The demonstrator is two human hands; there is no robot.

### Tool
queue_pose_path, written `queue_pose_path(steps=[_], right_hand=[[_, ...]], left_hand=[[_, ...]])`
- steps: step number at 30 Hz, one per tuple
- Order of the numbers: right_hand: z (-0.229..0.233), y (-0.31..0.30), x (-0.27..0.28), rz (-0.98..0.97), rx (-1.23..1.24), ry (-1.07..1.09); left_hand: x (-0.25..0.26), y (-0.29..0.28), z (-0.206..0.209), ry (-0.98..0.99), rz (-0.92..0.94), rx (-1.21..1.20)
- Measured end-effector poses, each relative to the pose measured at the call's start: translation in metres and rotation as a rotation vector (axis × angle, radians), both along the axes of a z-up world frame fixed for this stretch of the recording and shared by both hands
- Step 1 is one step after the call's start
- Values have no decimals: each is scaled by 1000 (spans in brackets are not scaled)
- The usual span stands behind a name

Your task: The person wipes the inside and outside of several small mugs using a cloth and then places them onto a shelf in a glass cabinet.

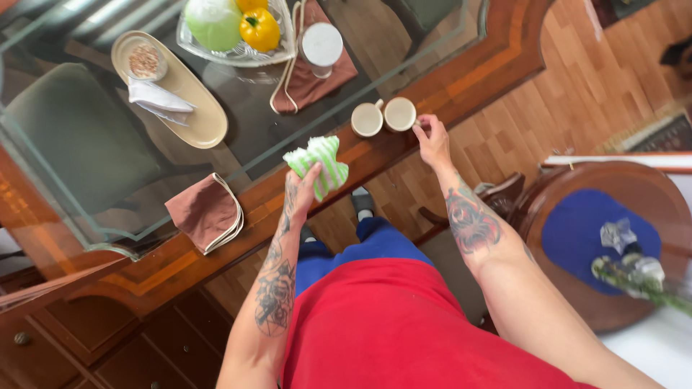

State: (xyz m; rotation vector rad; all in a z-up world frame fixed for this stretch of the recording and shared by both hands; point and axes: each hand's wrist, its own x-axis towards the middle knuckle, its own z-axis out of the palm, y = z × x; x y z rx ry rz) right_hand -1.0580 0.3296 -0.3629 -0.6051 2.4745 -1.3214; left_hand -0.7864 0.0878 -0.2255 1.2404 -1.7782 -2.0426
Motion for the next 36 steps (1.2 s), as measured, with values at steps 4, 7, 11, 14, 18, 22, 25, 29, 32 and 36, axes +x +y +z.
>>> queue_pose_path(steps=[4,7,11,14,18,22,25,29,32,36], right_hand=[[-7,2,-16,48,25,-61],[3,3,-26,136,-120,-132],[59,-12,-37,256,-524,-358],[114,-23,-29,182,-688,-490],[170,-62,2,228,-863,-653],[213,-92,38,383,-902,-712],[244,-105,69,477,-891,-838],[273,-119,95,596,-786,-702],[283,-139,120,525,-938,-608],[280,-155,165,427,-855,-335]], left_hand=[[-5,9,11,23,20,-58],[-12,11,23,-133,20,30],[-27,8,44,-22,-45,-278],[-37,9,68,-8,-124,-509],[-64,23,116,281,-374,-1294],[-73,5,172,601,-788,-1517],[-59,-25,204,476,-1163,-1597],[-25,-42,213,534,-1174,-1846],[5,-29,196,339,-945,-1537],[34,30,161,174,-415,-1017]])
